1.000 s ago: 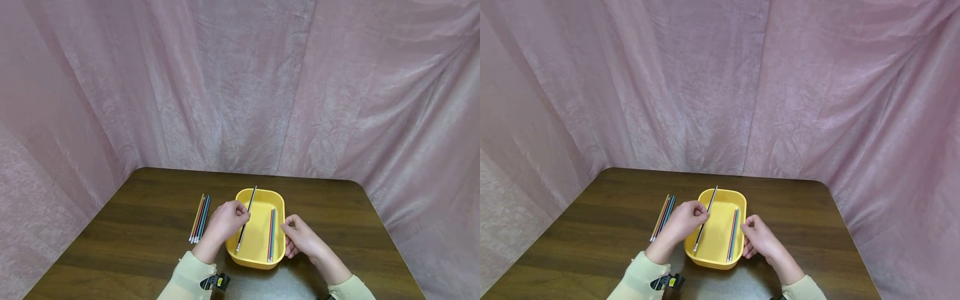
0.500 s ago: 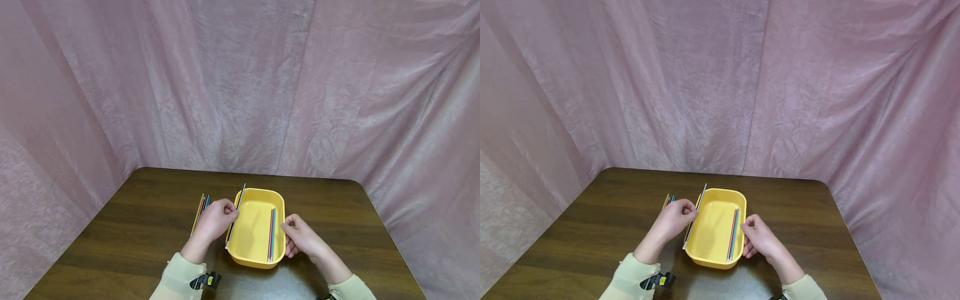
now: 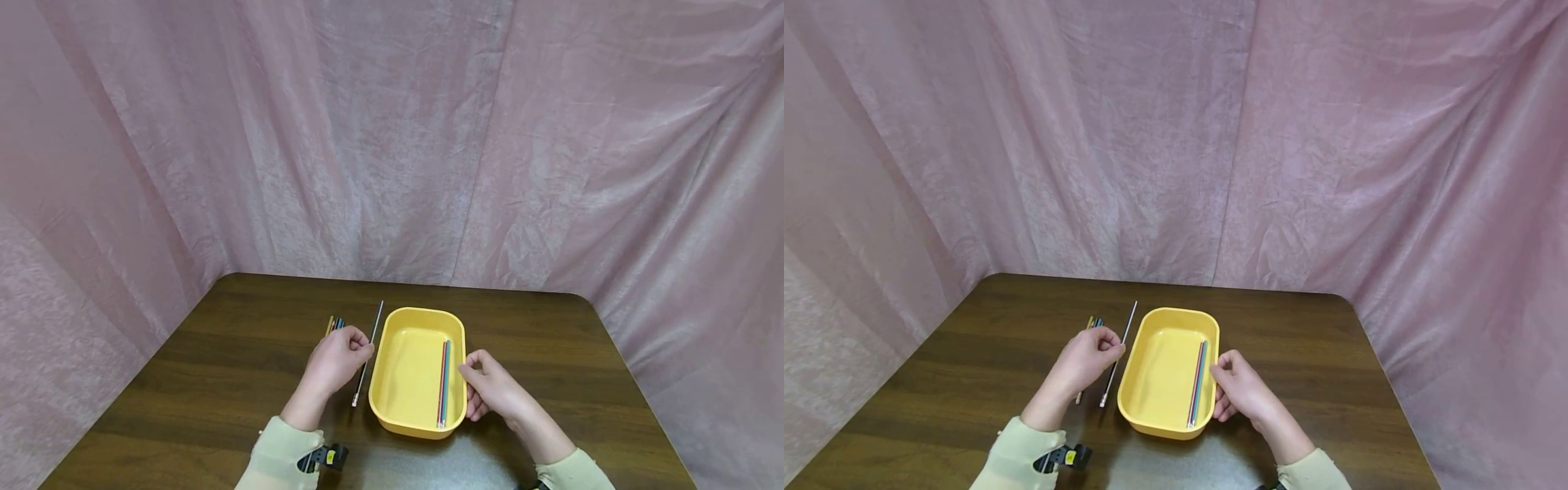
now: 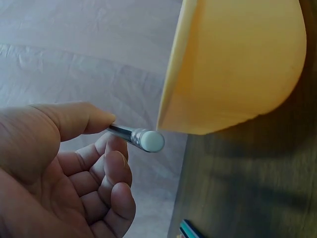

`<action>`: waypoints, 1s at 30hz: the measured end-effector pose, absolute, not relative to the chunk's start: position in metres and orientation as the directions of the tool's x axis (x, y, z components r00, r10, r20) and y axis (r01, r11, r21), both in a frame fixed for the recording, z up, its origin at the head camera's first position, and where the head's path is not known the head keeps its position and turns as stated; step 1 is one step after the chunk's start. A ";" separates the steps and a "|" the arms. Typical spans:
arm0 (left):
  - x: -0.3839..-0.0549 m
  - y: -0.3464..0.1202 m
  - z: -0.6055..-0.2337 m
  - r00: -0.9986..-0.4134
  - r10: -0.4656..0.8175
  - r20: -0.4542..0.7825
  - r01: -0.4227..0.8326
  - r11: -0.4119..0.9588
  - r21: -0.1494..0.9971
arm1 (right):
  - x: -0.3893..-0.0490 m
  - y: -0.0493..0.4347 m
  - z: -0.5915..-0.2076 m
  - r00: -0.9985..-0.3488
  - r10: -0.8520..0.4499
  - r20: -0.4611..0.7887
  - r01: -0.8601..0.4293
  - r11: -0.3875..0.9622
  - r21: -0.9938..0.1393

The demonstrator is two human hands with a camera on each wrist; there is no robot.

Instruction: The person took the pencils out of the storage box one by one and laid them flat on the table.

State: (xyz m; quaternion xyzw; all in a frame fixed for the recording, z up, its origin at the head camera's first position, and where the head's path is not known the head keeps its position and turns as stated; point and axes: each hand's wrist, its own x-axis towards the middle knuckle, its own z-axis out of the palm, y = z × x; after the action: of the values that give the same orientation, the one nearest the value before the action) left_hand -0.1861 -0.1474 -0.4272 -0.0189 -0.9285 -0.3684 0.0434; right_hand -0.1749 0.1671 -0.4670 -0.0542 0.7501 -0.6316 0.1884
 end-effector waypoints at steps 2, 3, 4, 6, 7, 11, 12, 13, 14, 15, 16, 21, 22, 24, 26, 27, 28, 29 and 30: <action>-0.186 -0.150 -0.429 -0.996 -0.008 0.085 0.053 0.729 0.683 | -0.175 0.167 -0.467 -0.923 -0.320 -0.214 0.156 0.196 -0.968; -0.186 -0.152 -0.429 -0.997 -0.015 0.081 0.045 0.729 0.683 | -0.175 0.167 -0.467 -0.923 -0.321 -0.214 0.156 0.196 -0.968; -0.186 -0.153 -0.430 -0.997 -0.021 0.080 0.039 0.730 0.682 | -0.174 0.167 -0.467 -0.922 -0.323 -0.213 0.155 0.196 -0.968; -0.187 -0.157 -0.431 -0.996 -0.032 0.077 0.029 0.731 0.682 | -0.175 0.167 -0.467 -0.922 -0.324 -0.213 0.155 0.196 -0.968; -0.187 -0.159 -0.431 -0.996 -0.036 0.078 0.026 0.732 0.681 | -0.175 0.167 -0.467 -0.922 -0.325 -0.213 0.154 0.196 -0.968; -0.187 -0.166 -0.433 -0.997 -0.047 0.068 0.012 0.729 0.684 | -0.175 0.168 -0.466 -0.922 -0.324 -0.212 0.153 0.197 -0.968; -0.187 -0.167 -0.434 -0.997 -0.049 0.065 0.010 0.727 0.687 | -0.175 0.168 -0.466 -0.922 -0.324 -0.211 0.153 0.197 -0.968; -0.187 -0.169 -0.435 -0.997 -0.051 0.060 0.004 0.725 0.689 | -0.175 0.168 -0.466 -0.922 -0.325 -0.211 0.152 0.197 -0.969; -0.187 -0.171 -0.436 -0.997 -0.053 0.058 0.002 0.725 0.689 | -0.175 0.168 -0.466 -0.922 -0.325 -0.212 0.153 0.197 -0.968; -0.187 -0.173 -0.437 -0.997 -0.055 0.055 -0.002 0.724 0.689 | -0.176 0.168 -0.466 -0.921 -0.326 -0.212 0.154 0.197 -0.968; -0.187 -0.175 -0.438 -0.997 -0.057 0.054 -0.004 0.725 0.688 | -0.176 0.168 -0.467 -0.921 -0.327 -0.213 0.154 0.196 -0.968; -0.190 -0.185 -0.443 -0.996 -0.067 0.066 -0.005 0.738 0.675 | -0.176 0.168 -0.467 -0.920 -0.332 -0.211 0.152 0.193 -0.969; -0.191 -0.187 -0.444 -0.995 -0.069 0.067 -0.006 0.741 0.672 | -0.176 0.168 -0.467 -0.920 -0.332 -0.210 0.152 0.193 -0.969; -0.192 -0.190 -0.445 -0.995 -0.072 0.064 -0.011 0.742 0.670 | -0.176 0.168 -0.467 -0.920 -0.331 -0.211 0.153 0.194 -0.969; -0.192 -0.194 -0.447 -0.996 -0.077 0.053 -0.021 0.740 0.673 | -0.176 0.168 -0.466 -0.920 -0.330 -0.213 0.154 0.194 -0.969; -0.193 -0.195 -0.447 -0.996 -0.078 0.048 -0.025 0.738 0.675 | -0.175 0.168 -0.466 -0.920 -0.330 -0.212 0.154 0.194 -0.969; -0.193 -0.197 -0.448 -0.996 -0.080 0.043 -0.030 0.735 0.677 | -0.175 0.168 -0.466 -0.920 -0.330 -0.212 0.154 0.195 -0.969; -0.193 -0.198 -0.449 -0.996 -0.079 0.039 -0.032 0.734 0.678 | -0.175 0.168 -0.466 -0.920 -0.329 -0.213 0.154 0.195 -0.969; -0.194 -0.200 -0.449 -0.996 -0.081 0.035 -0.035 0.732 0.680 | -0.175 0.168 -0.466 -0.920 -0.329 -0.212 0.153 0.195 -0.969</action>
State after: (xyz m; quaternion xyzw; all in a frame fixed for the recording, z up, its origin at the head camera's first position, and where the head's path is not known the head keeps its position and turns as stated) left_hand -0.1936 -0.1996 -0.4492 0.0313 -0.9301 -0.3646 0.0313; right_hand -0.1753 0.1682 -0.4665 -0.0588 0.7492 -0.6315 0.1910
